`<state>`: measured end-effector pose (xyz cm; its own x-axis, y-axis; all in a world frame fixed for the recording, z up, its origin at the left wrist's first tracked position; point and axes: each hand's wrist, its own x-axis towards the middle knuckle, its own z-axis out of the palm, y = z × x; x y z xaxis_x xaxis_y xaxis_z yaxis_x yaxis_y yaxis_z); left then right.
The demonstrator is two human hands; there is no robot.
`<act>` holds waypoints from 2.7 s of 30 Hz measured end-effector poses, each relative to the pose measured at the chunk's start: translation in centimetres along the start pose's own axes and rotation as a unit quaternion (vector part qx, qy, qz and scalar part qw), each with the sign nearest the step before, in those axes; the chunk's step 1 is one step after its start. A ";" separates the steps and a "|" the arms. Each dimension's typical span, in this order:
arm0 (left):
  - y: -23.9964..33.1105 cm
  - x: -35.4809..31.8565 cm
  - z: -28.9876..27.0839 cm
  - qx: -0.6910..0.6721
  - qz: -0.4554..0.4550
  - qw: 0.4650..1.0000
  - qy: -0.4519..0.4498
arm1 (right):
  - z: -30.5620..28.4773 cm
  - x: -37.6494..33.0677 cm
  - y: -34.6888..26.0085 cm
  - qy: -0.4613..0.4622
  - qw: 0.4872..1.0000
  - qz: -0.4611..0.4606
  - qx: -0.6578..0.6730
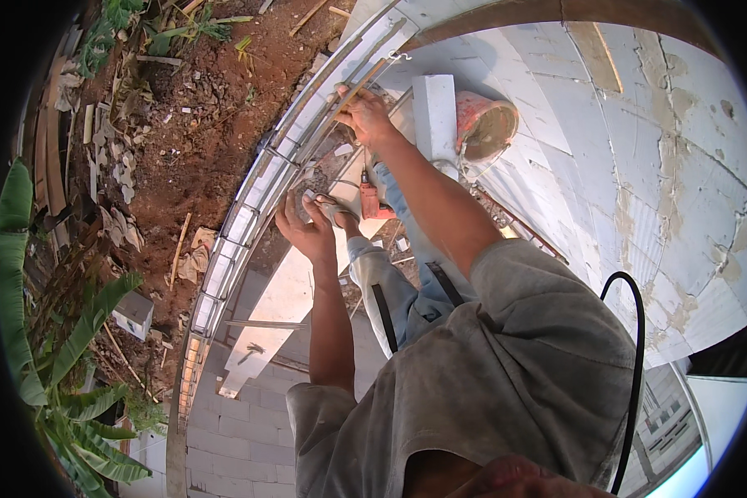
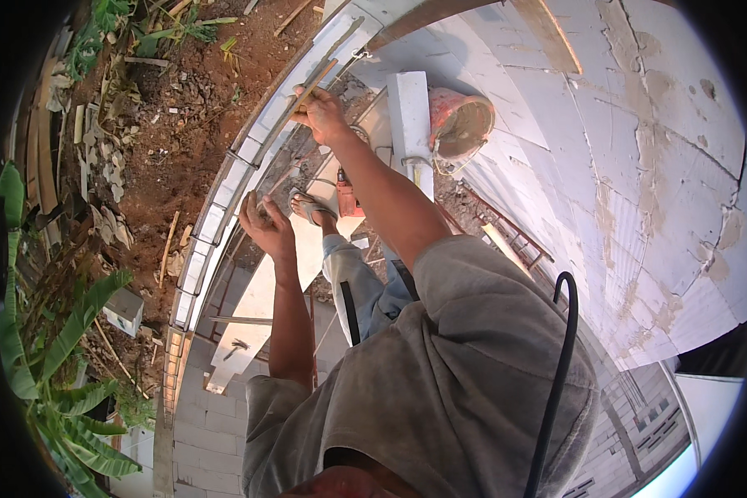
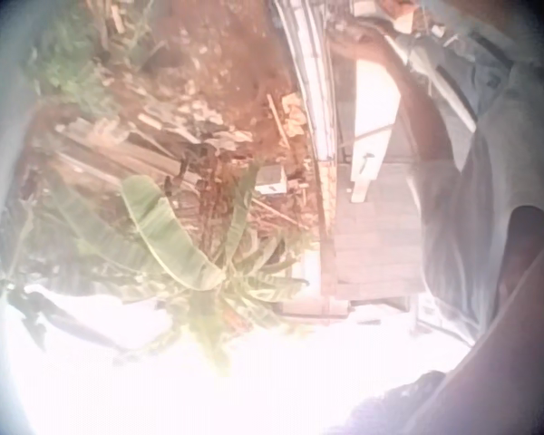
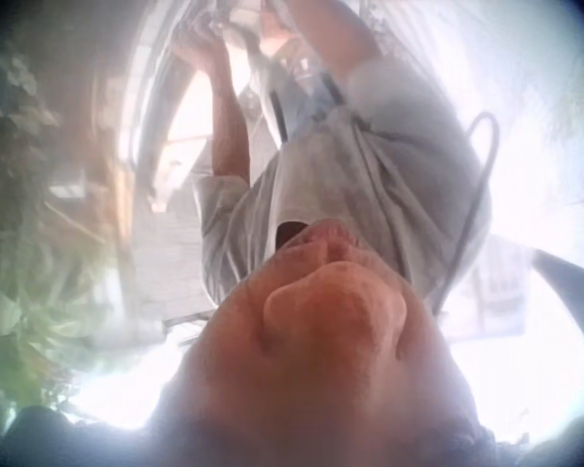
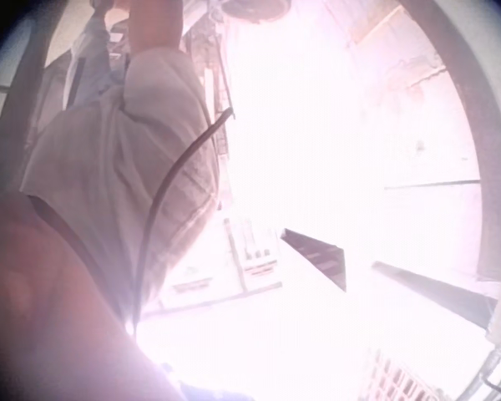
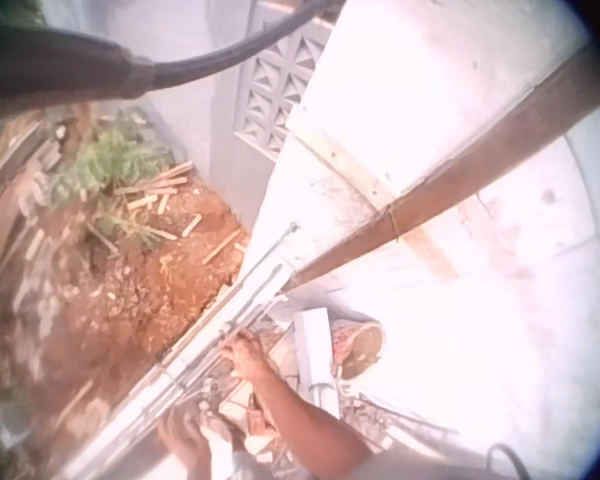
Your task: The person assembles a rebar cage by hand-tying intersecting steel bars with wire ties. They use a hammer to bend and secure the wire, working along the length of the cage on a tiled rooftop.
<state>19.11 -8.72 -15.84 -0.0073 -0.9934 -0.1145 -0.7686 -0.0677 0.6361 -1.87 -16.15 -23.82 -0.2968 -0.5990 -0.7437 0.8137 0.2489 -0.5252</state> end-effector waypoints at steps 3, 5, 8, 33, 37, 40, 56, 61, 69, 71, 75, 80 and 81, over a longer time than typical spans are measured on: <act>0.4 0.3 0.8 -0.431 -0.277 0.858 0.026 | -0.6 0.1 -1.0 -0.040 0.998 -0.050 0.022; 0.3 1.5 1.6 -0.641 -0.371 0.671 0.046 | -0.7 -0.3 -1.4 -0.043 0.997 -0.060 0.018; 0.7 4.1 3.0 -0.714 -0.386 0.579 0.081 | -0.6 -0.9 -2.0 -0.033 0.994 -0.100 0.018; 1.4 7.2 3.9 -0.737 -0.366 0.564 0.064 | -1.4 -1.8 -4.5 -0.093 0.988 -0.127 0.000; 1.4 7.2 4.0 -0.716 -0.379 0.581 0.076 | -1.3 -2.4 -4.9 -0.110 0.987 -0.119 0.018; 1.6 7.1 4.0 -0.708 -0.371 0.597 0.065 | -0.8 -2.9 -5.3 -0.094 0.989 -0.114 0.016; 1.4 6.7 3.5 -0.705 -0.305 0.639 0.033 | 1.2 -4.0 -6.4 -0.066 0.991 -0.109 0.045; 2.0 6.5 3.3 -0.669 -0.334 0.663 0.036 | 2.3 -3.6 -6.4 -0.007 0.987 -0.097 0.124; 2.2 6.2 2.2 -0.640 -0.422 0.632 0.113 | 4.5 -2.9 -6.6 0.100 0.978 -0.087 0.164; 2.1 6.0 1.8 -0.637 -0.440 0.618 0.136 | 4.7 -2.8 -6.5 0.100 0.975 -0.096 0.172; 1.8 6.3 1.5 -0.637 -0.446 0.616 0.128 | 4.7 -2.6 -6.4 0.090 0.972 -0.106 0.190; 1.5 6.6 1.7 -0.636 -0.458 0.605 0.141 | 4.5 -2.4 -6.5 0.091 0.971 -0.096 0.200; 1.5 6.6 1.7 -0.640 -0.447 0.611 0.131 | 4.5 -2.5 -6.6 0.088 0.971 -0.095 0.203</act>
<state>16.85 -15.17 -16.94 0.2816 -0.4759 -0.8332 0.7407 -0.4442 0.5041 -4.28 -19.74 -16.66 -0.5115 -0.4573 -0.7275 0.8558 -0.1947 -0.4793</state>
